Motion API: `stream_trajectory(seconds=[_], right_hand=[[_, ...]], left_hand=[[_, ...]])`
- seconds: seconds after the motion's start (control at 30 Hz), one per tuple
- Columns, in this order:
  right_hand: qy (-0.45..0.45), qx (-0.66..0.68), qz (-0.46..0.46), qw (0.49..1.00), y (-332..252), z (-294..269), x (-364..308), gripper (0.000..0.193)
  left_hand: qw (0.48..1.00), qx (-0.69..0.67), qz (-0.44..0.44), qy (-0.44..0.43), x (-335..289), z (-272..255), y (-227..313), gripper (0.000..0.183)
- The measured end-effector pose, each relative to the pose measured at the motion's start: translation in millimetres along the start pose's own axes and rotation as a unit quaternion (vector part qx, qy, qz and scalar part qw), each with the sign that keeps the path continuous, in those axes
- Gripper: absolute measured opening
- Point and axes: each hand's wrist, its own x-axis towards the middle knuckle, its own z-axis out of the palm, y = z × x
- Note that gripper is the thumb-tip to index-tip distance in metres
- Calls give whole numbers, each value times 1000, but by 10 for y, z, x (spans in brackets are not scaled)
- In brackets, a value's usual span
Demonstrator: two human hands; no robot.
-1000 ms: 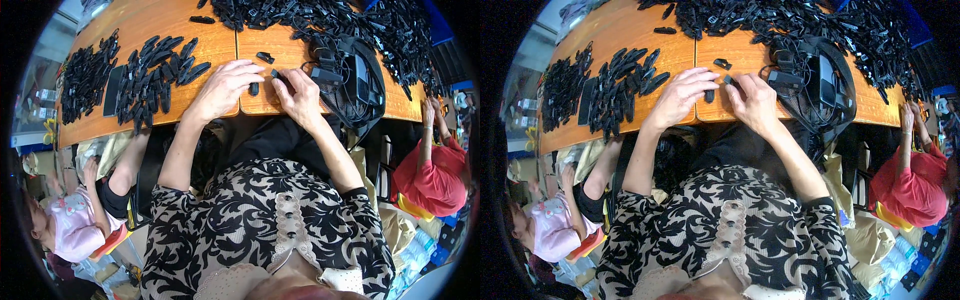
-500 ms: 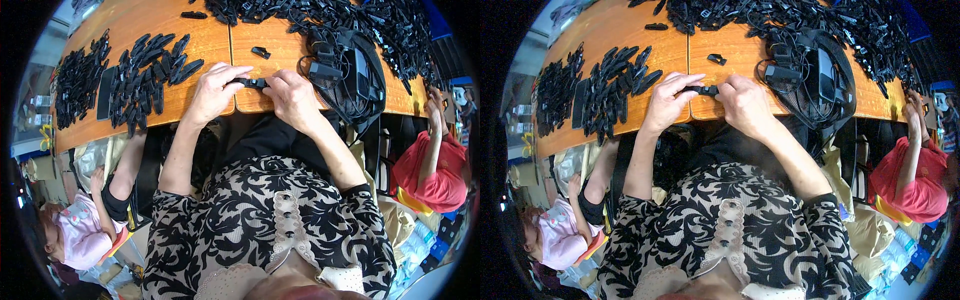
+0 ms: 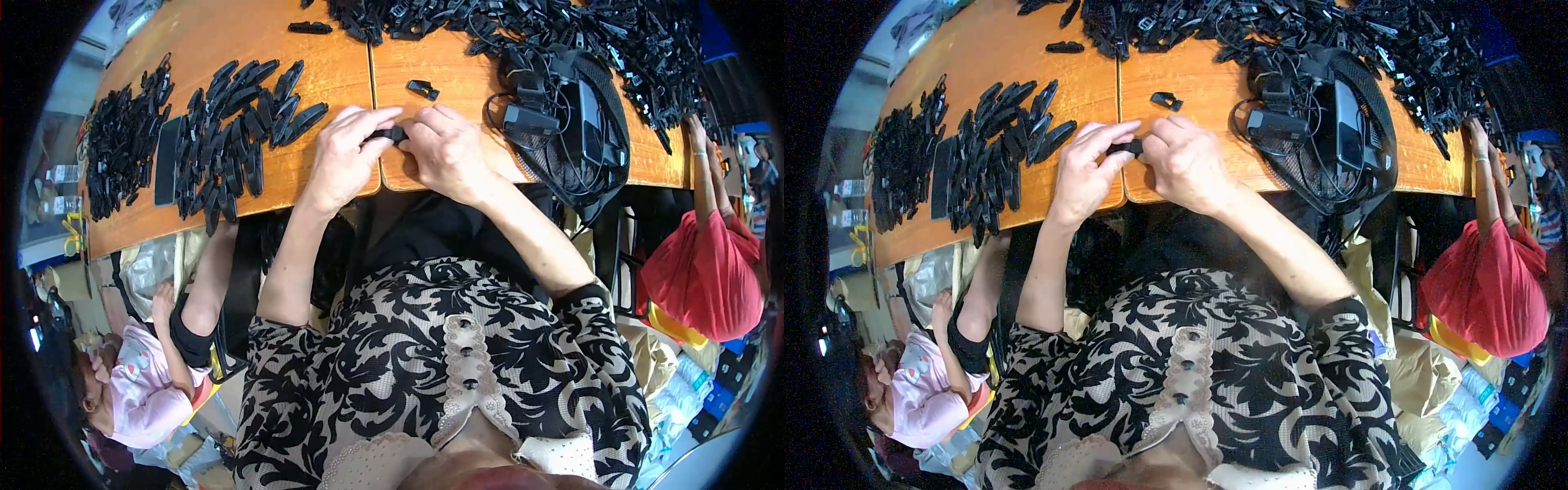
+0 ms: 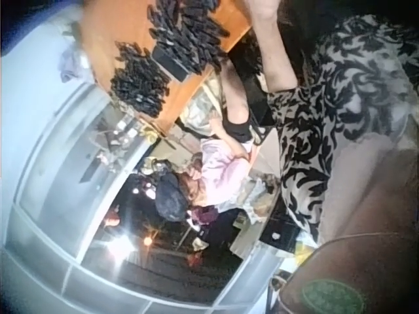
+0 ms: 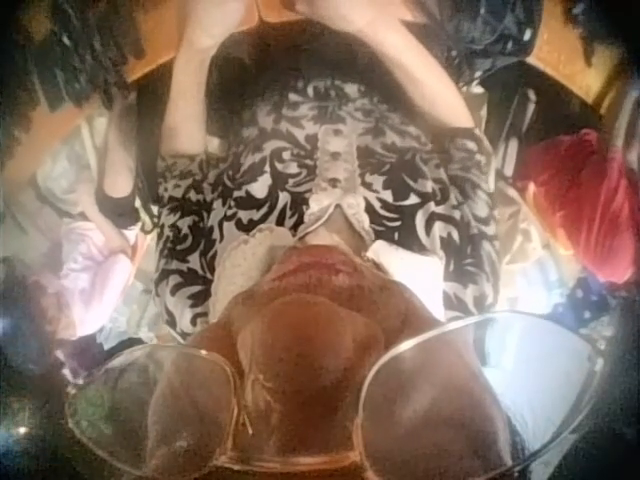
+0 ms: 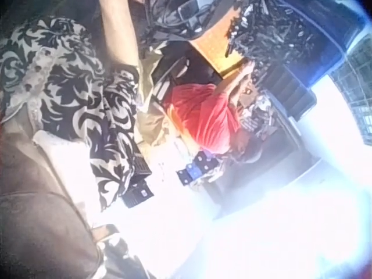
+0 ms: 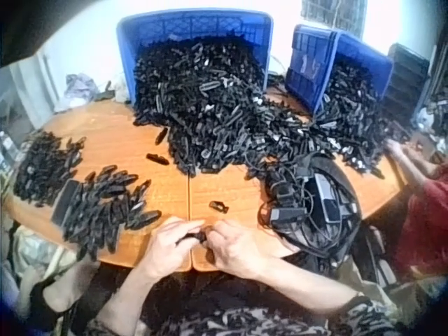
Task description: The person assembles plastic components by picking pieces from the table and fitting them together by hand.
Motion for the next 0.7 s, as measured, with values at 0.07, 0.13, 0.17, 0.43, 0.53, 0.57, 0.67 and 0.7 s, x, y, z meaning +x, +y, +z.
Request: stream_trajectory(seconds=[0.07, 0.13, 0.17, 0.43, 0.53, 0.57, 0.67, 0.7], right_hand=[[2, -3, -1, 1000, 46, 40, 39, 14], [80, 44, 26, 996, 57, 80, 120, 13], [69, 8, 56, 996, 70, 76, 141, 22], [19, -123, 100, 987, 194, 176, 163, 35], [56, -5, 67, 996, 122, 122, 169, 43], [58, -7, 66, 996, 129, 108, 172, 43], [72, 44, 85, 993, 147, 61, 178, 36], [69, 65, 80, 992, 160, 74, 168, 32]], left_hand=[[995, 88, 55, 10, 17, -22, -7, 40], [954, 249, 162, 44, 33, -117, -39, 35], [951, 259, 162, 52, 57, -191, -94, 35], [861, 493, -43, 119, -270, -743, -253, 33], [869, 468, -67, 147, -132, -810, -239, 38], [885, 426, -35, 183, 15, -810, -249, 40], [905, 356, 46, 228, 811, -741, -487, 35], [896, 368, 46, 246, 1042, -728, -672, 33]])
